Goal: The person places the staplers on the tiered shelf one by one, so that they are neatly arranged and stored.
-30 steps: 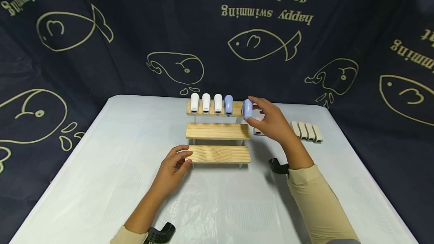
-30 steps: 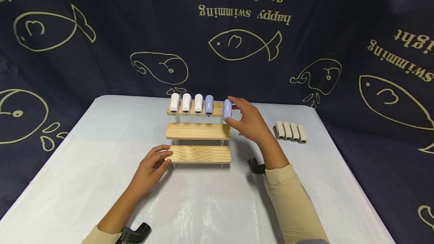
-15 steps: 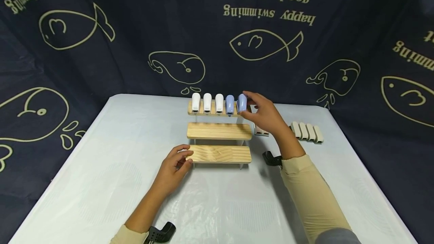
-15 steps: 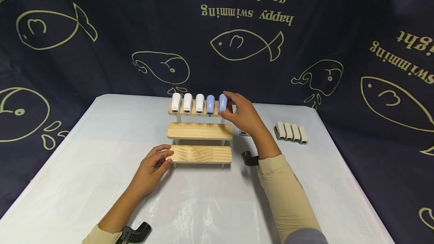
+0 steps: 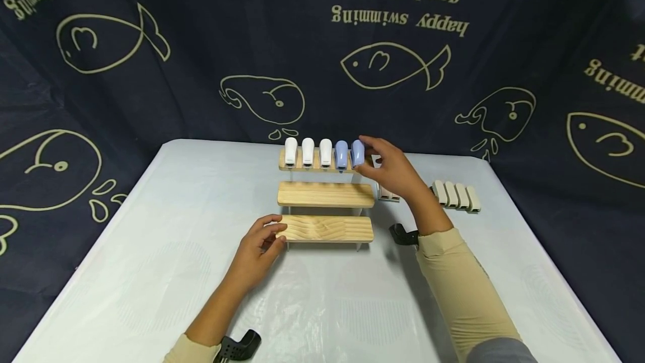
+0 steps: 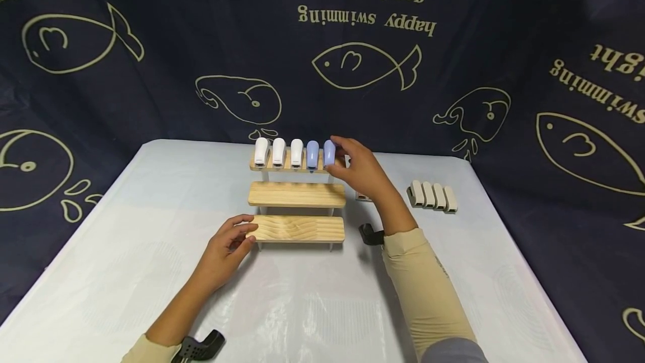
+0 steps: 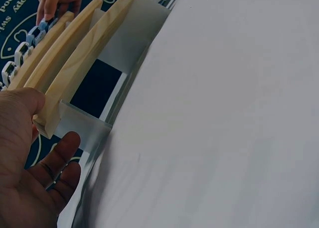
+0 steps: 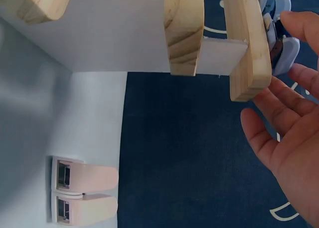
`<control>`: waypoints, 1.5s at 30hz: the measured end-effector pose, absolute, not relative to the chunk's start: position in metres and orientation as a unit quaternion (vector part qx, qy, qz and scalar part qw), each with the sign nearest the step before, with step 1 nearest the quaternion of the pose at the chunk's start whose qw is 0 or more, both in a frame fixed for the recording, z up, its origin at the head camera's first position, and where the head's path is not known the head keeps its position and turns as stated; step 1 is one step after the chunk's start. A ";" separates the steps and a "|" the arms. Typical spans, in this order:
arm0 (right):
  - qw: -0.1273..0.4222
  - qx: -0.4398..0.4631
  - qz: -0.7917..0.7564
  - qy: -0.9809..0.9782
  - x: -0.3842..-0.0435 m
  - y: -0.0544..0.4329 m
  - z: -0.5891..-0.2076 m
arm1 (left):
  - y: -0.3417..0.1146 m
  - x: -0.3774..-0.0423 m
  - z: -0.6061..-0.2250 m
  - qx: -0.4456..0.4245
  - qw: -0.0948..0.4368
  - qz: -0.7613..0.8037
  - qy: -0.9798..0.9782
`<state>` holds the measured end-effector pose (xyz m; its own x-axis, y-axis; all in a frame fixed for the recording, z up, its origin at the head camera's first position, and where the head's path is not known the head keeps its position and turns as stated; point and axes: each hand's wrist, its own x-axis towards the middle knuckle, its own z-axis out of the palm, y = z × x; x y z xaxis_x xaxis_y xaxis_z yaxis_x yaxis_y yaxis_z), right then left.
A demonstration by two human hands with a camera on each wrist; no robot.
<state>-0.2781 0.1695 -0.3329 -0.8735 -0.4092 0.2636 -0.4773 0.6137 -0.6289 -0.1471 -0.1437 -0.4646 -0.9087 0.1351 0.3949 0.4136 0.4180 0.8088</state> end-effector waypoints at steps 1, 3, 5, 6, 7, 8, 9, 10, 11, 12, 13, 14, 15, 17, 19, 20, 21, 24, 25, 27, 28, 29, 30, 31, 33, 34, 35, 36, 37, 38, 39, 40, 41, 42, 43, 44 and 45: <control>0.048 0.248 0.367 -0.895 -0.278 0.171 -0.334 | -0.144 -0.147 -0.465 -0.164 0.135 -0.514 -0.831; 0.052 0.248 0.371 -0.894 -0.278 0.175 -0.336 | -0.144 -0.147 -0.465 -0.164 0.133 -0.515 -0.831; 0.059 0.245 0.371 -0.894 -0.277 0.180 -0.339 | -0.144 -0.147 -0.465 -0.163 0.133 -0.515 -0.831; 0.062 0.243 0.370 -0.894 -0.277 0.182 -0.340 | -0.144 -0.147 -0.465 -0.163 0.135 -0.515 -0.831; 0.063 0.239 0.370 -0.896 -0.276 0.185 -0.342 | -0.144 -0.147 -0.466 -0.164 0.135 -0.515 -0.831; 0.062 0.233 0.370 -0.897 -0.276 0.188 -0.343 | -0.144 -0.147 -0.466 -0.164 0.136 -0.515 -0.831; 0.061 0.227 0.368 -0.900 -0.276 0.191 -0.345 | -0.144 -0.147 -0.466 -0.164 0.138 -0.514 -0.831; 0.059 0.220 0.366 -0.902 -0.276 0.194 -0.348 | -0.144 -0.148 -0.466 -0.164 0.138 -0.513 -0.831; 0.055 0.212 0.367 -0.904 -0.276 0.198 -0.351 | -0.144 -0.148 -0.466 -0.164 0.138 -0.514 -0.831; 0.052 0.205 0.367 -0.906 -0.277 0.202 -0.354 | -0.145 -0.147 -0.466 -0.163 0.139 -0.514 -0.831; 0.048 0.197 0.367 -0.908 -0.278 0.206 -0.358 | -0.145 -0.147 -0.466 -0.162 0.138 -0.515 -0.830; 0.045 0.189 0.368 -0.909 -0.279 0.211 -0.363 | -0.145 -0.147 -0.466 -0.162 0.138 -0.515 -0.830; 0.039 0.181 0.370 -0.910 -0.280 0.216 -0.368 | -0.145 -0.147 -0.466 -0.162 0.138 -0.516 -0.830; 0.025 0.163 0.375 -0.912 -0.283 0.226 -0.378 | -0.145 -0.147 -0.467 -0.162 0.138 -0.517 -0.829; 0.009 0.146 0.382 -0.913 -0.285 0.236 -0.389 | -0.145 -0.148 -0.467 -0.164 0.140 -0.517 -0.829; 0.001 0.138 0.385 -0.913 -0.287 0.240 -0.394 | -0.145 -0.148 -0.467 -0.165 0.140 -0.517 -0.828; -0.005 0.133 0.386 -0.913 -0.288 0.244 -0.398 | -0.145 -0.148 -0.467 -0.165 0.141 -0.516 -0.828; -0.023 0.124 0.396 -0.910 -0.294 0.254 -0.409 | -0.145 -0.148 -0.467 -0.165 0.141 -0.518 -0.827; -0.029 0.122 0.397 -0.909 -0.296 0.256 -0.412 | -0.145 -0.148 -0.467 -0.165 0.141 -0.519 -0.827; -0.039 0.120 0.398 -0.909 -0.300 0.261 -0.416 | -0.145 -0.148 -0.467 -0.165 0.141 -0.519 -0.827; -0.044 0.119 0.397 -0.909 -0.301 0.263 -0.418 | -0.145 -0.148 -0.467 -0.165 0.140 -0.518 -0.827; -0.049 0.119 0.398 -0.908 -0.303 0.264 -0.419 | -0.145 -0.148 -0.467 -0.166 0.140 -0.517 -0.828; -0.053 0.120 0.395 -0.909 -0.304 0.266 -0.420 | -0.145 -0.149 -0.467 -0.166 0.139 -0.517 -0.828; -0.057 0.120 0.392 -0.911 -0.305 0.267 -0.422 | -0.145 -0.149 -0.467 -0.166 0.138 -0.516 -0.829; -0.068 0.123 0.387 -0.911 -0.307 0.269 -0.424 | -0.145 -0.149 -0.468 -0.167 0.137 -0.515 -0.829; -0.074 0.128 0.386 -0.911 -0.309 0.270 -0.426 | -0.145 -0.149 -0.468 -0.167 0.137 -0.515 -0.830; -0.080 0.129 0.383 -0.911 -0.310 0.271 -0.427 | -0.145 -0.149 -0.467 -0.167 0.137 -0.514 -0.830; -0.085 0.131 0.379 -0.912 -0.312 0.272 -0.429 | -0.145 -0.149 -0.467 -0.167 0.137 -0.514 -0.830; -0.091 0.133 0.378 -0.912 -0.313 0.273 -0.431 | -0.145 -0.149 -0.467 -0.167 0.137 -0.514 -0.830; -0.096 0.136 0.374 -0.912 -0.314 0.274 -0.432 | -0.145 -0.149 -0.466 -0.167 0.138 -0.514 -0.830; -0.099 0.138 0.371 -0.913 -0.314 0.274 -0.434 | -0.144 -0.148 -0.466 -0.168 0.138 -0.513 -0.830; -0.100 0.140 0.369 -0.913 -0.315 0.275 -0.435 | -0.144 -0.148 -0.466 -0.168 0.138 -0.513 -0.831; -0.101 0.141 0.365 -0.915 -0.315 0.275 -0.436 | -0.144 -0.148 -0.465 -0.168 0.138 -0.513 -0.831; -0.100 0.142 0.365 -0.915 -0.315 0.275 -0.437 | -0.144 -0.148 -0.465 -0.167 0.138 -0.513 -0.831; -0.099 0.144 0.362 -0.916 -0.314 0.276 -0.438 | -0.144 -0.148 -0.465 -0.167 0.138 -0.513 -0.831; -0.096 0.146 0.360 -0.916 -0.314 0.276 -0.438 | -0.144 -0.148 -0.465 -0.167 0.137 -0.512 -0.831; -0.094 0.147 0.360 -0.917 -0.314 0.276 -0.439 | -0.144 -0.149 -0.466 -0.167 0.137 -0.512 -0.832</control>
<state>-0.3139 0.2760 -0.4392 -0.9390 -0.3376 -0.0663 -0.2024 0.6979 -0.6870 -0.1485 -0.1441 -0.4656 -0.9066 0.1380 0.3988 0.4182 0.4207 0.8051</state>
